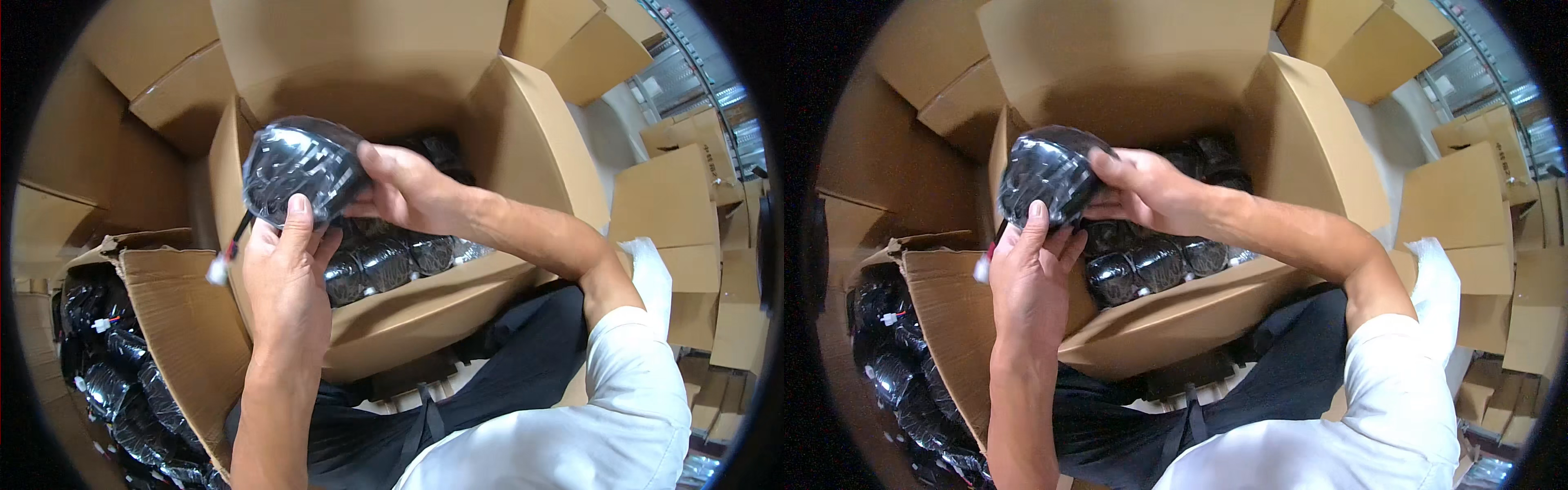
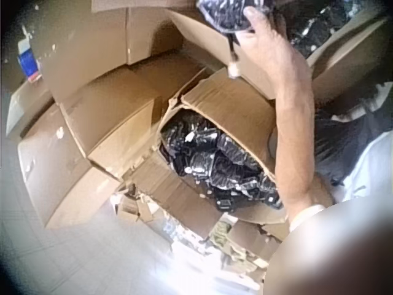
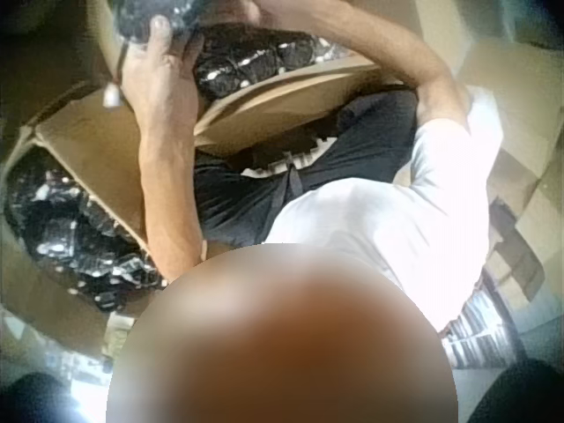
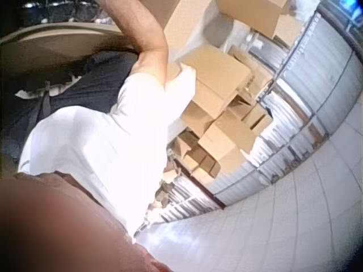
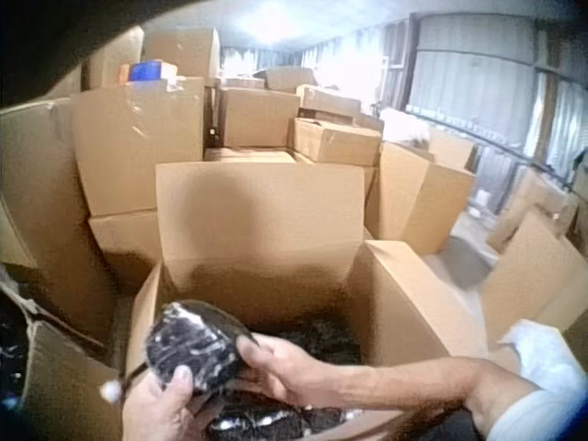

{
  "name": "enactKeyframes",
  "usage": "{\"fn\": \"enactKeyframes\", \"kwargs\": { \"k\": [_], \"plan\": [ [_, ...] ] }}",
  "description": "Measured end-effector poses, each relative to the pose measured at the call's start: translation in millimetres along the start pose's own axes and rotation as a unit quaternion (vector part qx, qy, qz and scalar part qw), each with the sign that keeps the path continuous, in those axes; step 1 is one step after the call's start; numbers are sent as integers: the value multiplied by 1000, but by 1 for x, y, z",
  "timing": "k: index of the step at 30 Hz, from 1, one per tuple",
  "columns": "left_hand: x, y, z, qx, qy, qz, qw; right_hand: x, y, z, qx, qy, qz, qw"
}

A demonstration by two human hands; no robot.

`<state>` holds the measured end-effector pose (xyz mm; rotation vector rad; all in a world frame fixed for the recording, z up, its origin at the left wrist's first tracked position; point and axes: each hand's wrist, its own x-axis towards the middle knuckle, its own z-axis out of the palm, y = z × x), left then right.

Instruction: The person packs electronic components into cardboard boxes for shipping, using bubble wrap for cushioning.

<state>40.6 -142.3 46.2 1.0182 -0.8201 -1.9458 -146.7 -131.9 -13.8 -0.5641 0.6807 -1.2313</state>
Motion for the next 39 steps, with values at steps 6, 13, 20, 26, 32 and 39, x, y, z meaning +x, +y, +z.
{"fn": "enactKeyframes", "kwargs": {
  "k": [6,13,20,26,32,39],
  "plan": [
    [-3,-20,8,75,-33,-71,994,-15,-32,-5,-40,46,4,998],
    [-16,-28,16,203,-39,-168,964,-16,-46,-81,-210,51,120,969],
    [-17,-29,16,306,-85,-95,943,-76,-29,-214,-622,243,426,610],
    [-18,-27,15,293,-93,-96,947,-86,-26,-254,-500,310,462,664],
    [-20,-22,18,282,-95,-85,951,-77,-57,-236,-255,158,352,887],
    [-18,-23,18,304,-90,-67,946,-82,-23,-216,-604,252,464,598]
  ]
}}
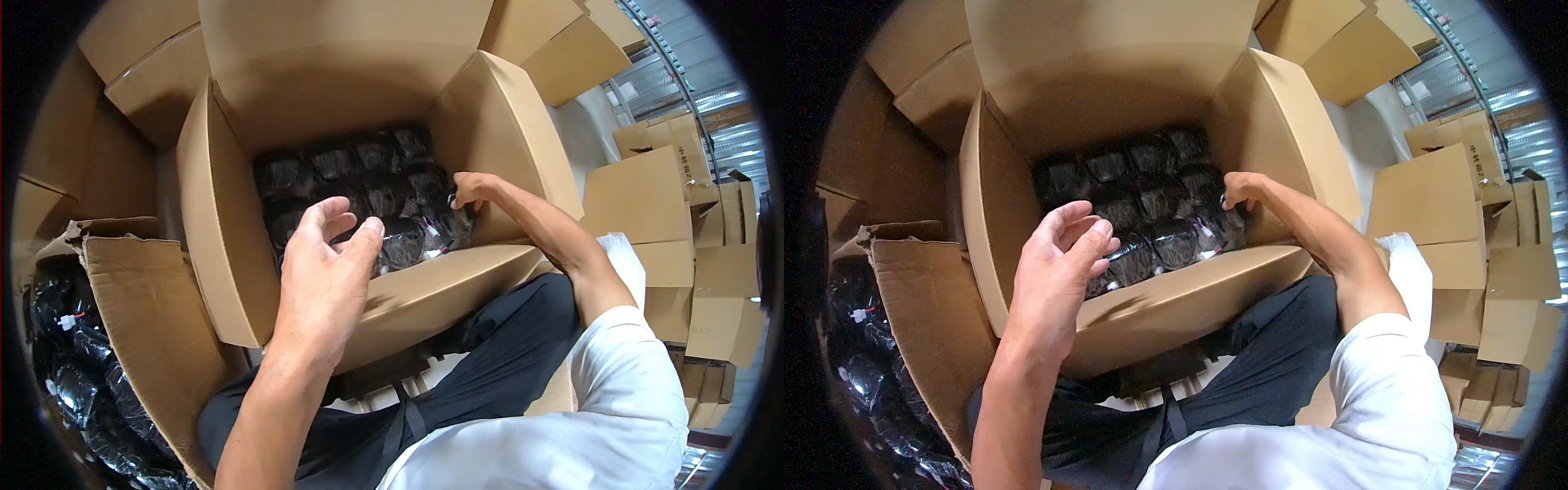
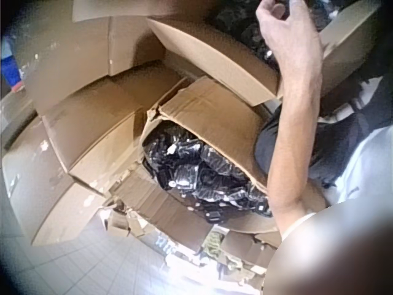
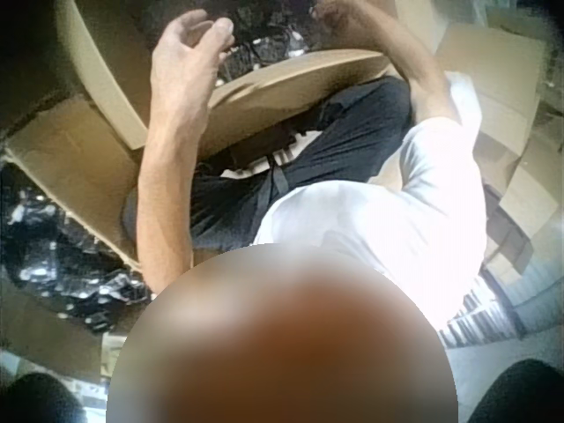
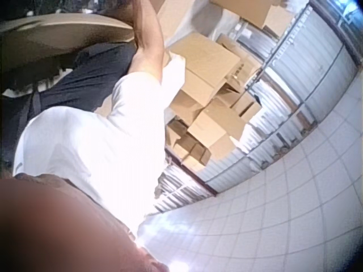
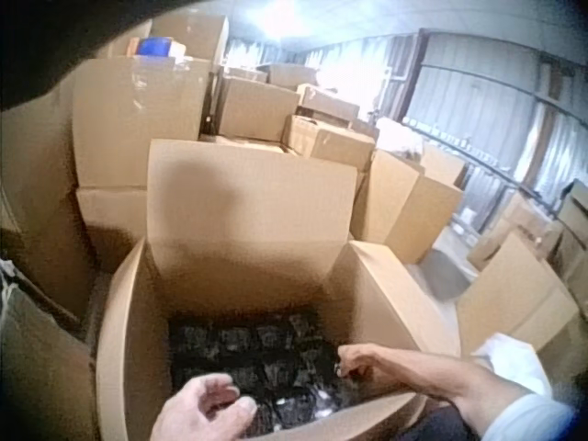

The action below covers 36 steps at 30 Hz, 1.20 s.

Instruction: The person packs electronic components into cardboard boxes for shipping, using bubble wrap for cushioning.

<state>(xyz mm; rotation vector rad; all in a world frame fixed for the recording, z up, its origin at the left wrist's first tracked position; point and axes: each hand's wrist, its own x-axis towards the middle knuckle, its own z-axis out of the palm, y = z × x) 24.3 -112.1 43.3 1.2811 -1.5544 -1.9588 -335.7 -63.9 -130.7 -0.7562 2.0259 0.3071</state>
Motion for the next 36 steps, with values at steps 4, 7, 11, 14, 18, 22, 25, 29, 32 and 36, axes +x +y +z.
{"fn": "enactKeyframes", "kwargs": {
  "k": [4,7,11,14,18,22,25,29,32,36],
  "plan": [
    [-1,0,-2,-9,-2,-8,1000,9,5,12,-64,-21,5,998],
    [0,-1,-4,-17,0,0,1000,16,16,6,-25,-44,18,999],
    [-2,3,-4,-2,2,3,1000,25,28,-2,103,-43,8,994],
    [-2,3,-4,-10,0,8,1000,37,33,10,101,-42,28,994],
    [-2,2,-6,-6,2,12,1000,50,37,22,76,-33,30,996],
    [-3,2,-6,-9,22,27,999,46,38,4,170,-55,3,984],
    [-3,4,-6,-14,16,31,999,50,38,3,187,-62,-4,980],
    [-3,6,-5,11,6,17,1000,67,44,20,-6,59,-81,995],
    [-2,9,0,4,-10,27,1000,75,58,34,-332,169,-133,918],
    [-3,2,-9,11,19,21,1000,33,8,75,-441,91,-131,883]
  ]
}}
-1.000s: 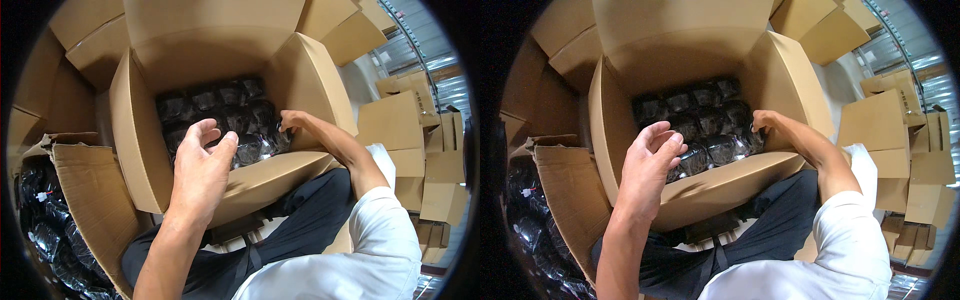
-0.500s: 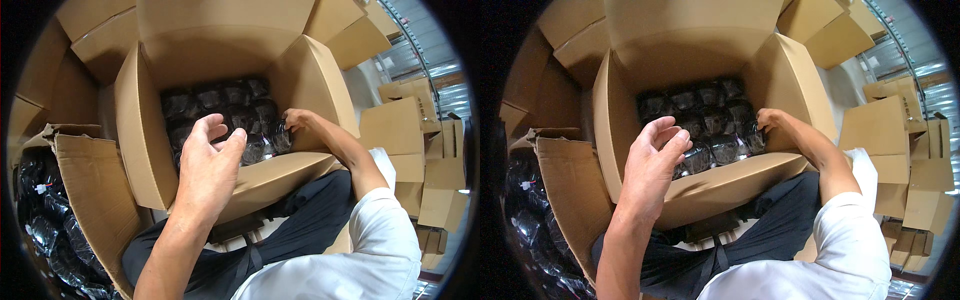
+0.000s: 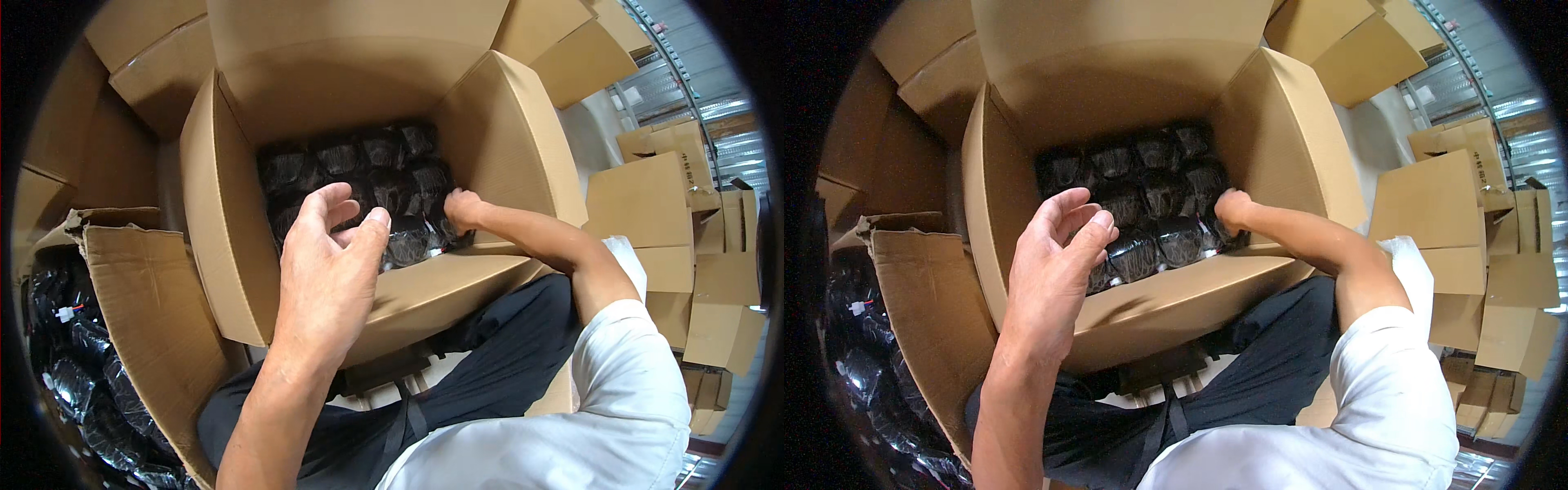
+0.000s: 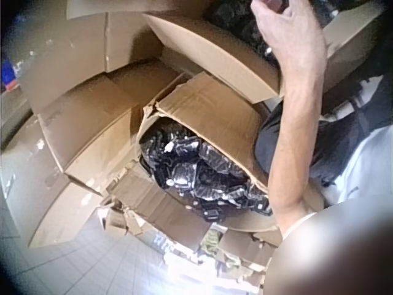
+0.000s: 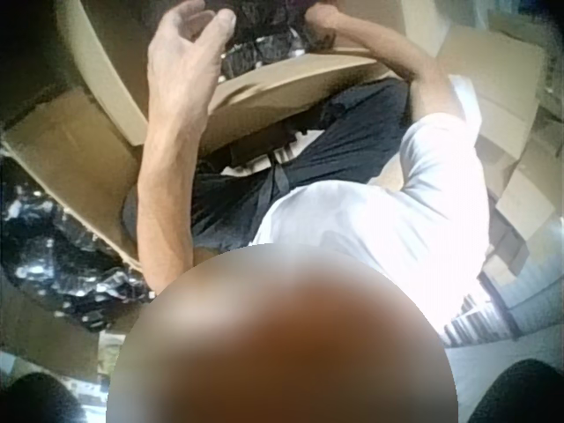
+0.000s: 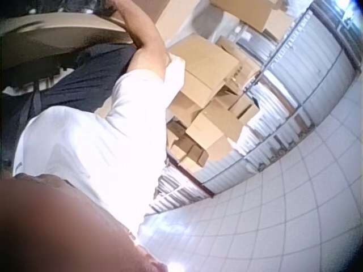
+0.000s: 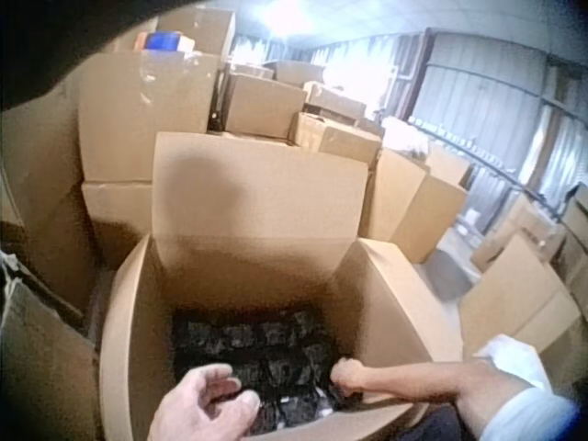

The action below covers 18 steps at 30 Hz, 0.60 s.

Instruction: The person packs electronic components into cardboard boxes for shipping, using bubble wrap for cushioning.

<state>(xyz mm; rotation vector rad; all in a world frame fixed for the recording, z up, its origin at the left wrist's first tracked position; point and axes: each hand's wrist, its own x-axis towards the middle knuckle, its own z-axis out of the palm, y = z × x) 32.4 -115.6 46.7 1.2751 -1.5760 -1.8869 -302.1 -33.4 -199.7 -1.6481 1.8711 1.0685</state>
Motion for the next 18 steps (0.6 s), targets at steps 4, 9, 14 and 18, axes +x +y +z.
{"fn": "enactKeyframes", "kwargs": {
  "k": [4,9,14,18],
  "plan": [
    [0,6,4,-4,-12,3,1000,2,28,33,33,38,22,999],
    [-1,0,-2,-17,18,38,999,3,10,33,-186,60,-15,981],
    [-1,-1,-4,-43,17,41,998,3,4,43,-135,62,-25,989],
    [-4,8,-3,-19,22,68,997,13,-6,55,-106,79,-45,990]
  ]
}}
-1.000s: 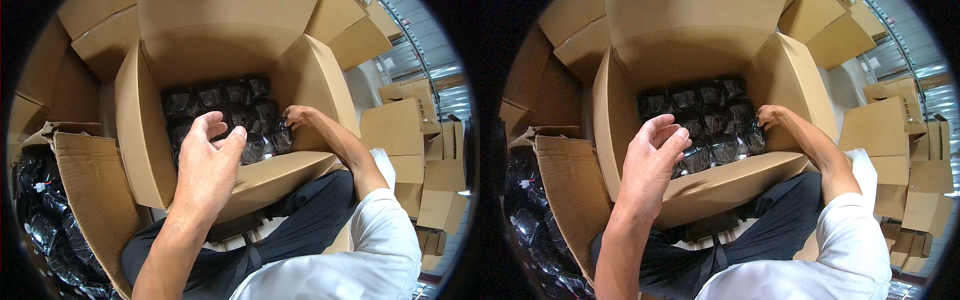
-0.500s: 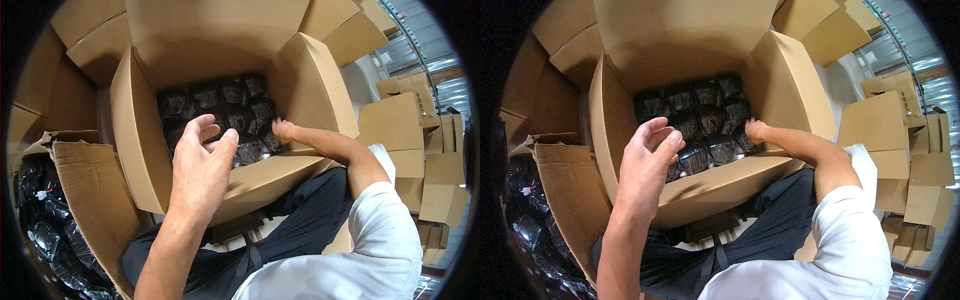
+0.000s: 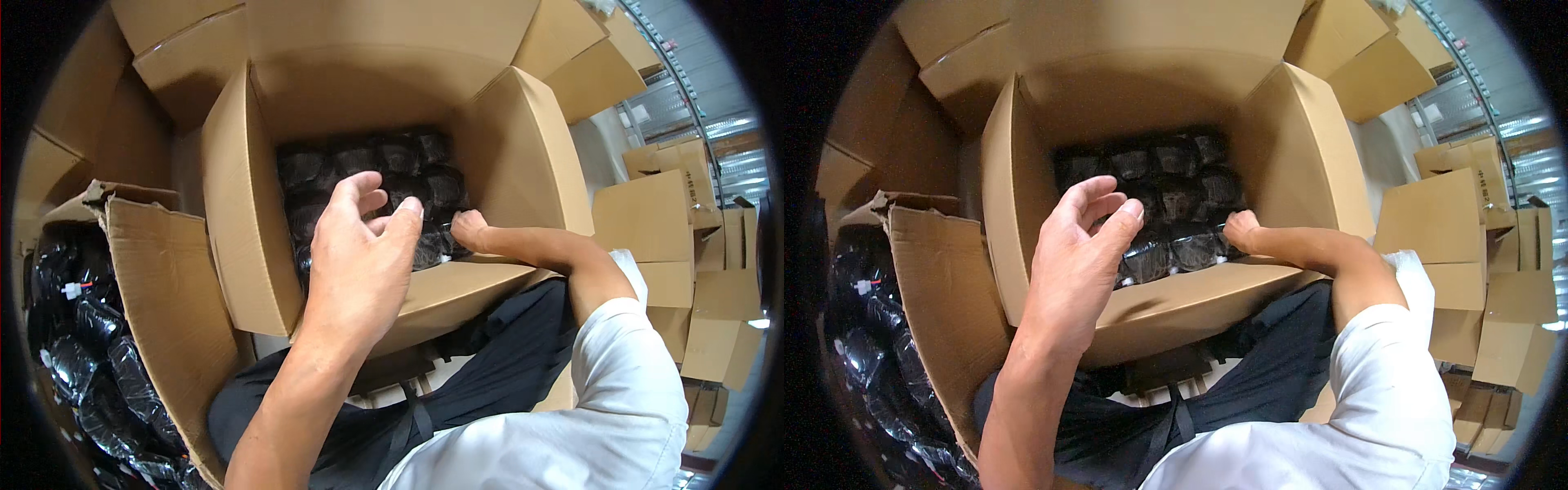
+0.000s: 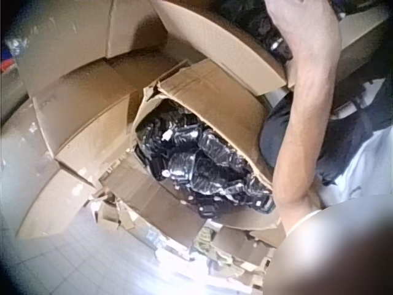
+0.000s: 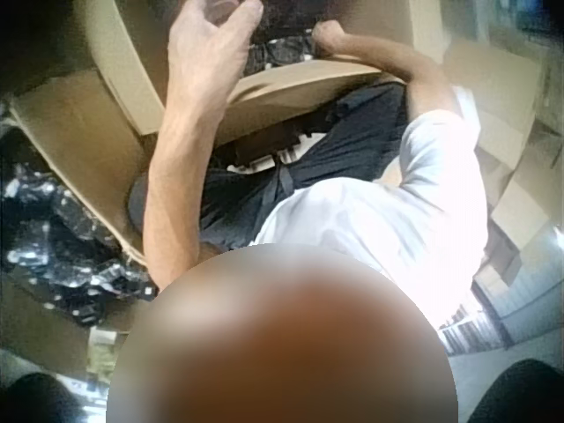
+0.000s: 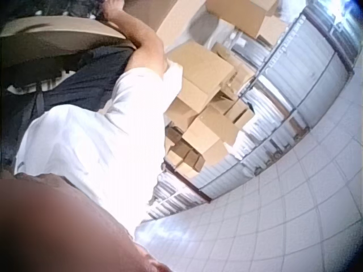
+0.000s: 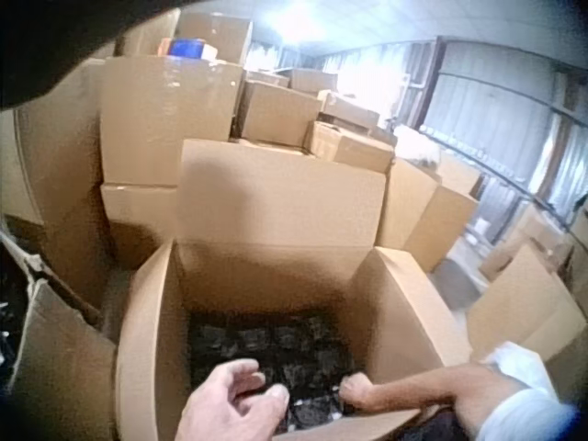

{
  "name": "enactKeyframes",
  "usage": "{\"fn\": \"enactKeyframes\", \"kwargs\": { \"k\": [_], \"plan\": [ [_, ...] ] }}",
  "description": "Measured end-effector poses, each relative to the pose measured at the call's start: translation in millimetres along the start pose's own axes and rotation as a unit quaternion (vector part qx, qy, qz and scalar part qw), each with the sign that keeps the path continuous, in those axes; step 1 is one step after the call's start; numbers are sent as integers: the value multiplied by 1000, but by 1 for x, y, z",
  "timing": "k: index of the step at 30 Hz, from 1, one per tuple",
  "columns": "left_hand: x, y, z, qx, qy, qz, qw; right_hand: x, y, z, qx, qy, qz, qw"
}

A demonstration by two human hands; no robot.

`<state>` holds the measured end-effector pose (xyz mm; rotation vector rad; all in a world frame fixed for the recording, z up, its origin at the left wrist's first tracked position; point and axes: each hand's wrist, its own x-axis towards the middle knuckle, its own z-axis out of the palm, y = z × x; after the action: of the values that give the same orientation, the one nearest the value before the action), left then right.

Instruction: The person packs electronic components into cardboard boxes for shipping, using bubble wrap for cushioning.

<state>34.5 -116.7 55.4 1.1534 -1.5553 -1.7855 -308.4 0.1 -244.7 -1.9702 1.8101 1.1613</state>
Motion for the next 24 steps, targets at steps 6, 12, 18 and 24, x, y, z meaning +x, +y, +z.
{"fn": "enactKeyframes", "kwargs": {
  "k": [6,12,18,24],
  "plan": [
    [13,-9,-7,42,29,20,998,0,20,-42,45,17,-87,995],
    [10,-18,14,100,-44,100,989,-51,67,-123,357,212,-94,905],
    [-17,-47,33,327,-184,238,896,-185,67,-155,533,383,-4,754],
    [-29,-83,61,586,-291,193,731,-318,23,-21,410,569,377,604]
  ]
}}
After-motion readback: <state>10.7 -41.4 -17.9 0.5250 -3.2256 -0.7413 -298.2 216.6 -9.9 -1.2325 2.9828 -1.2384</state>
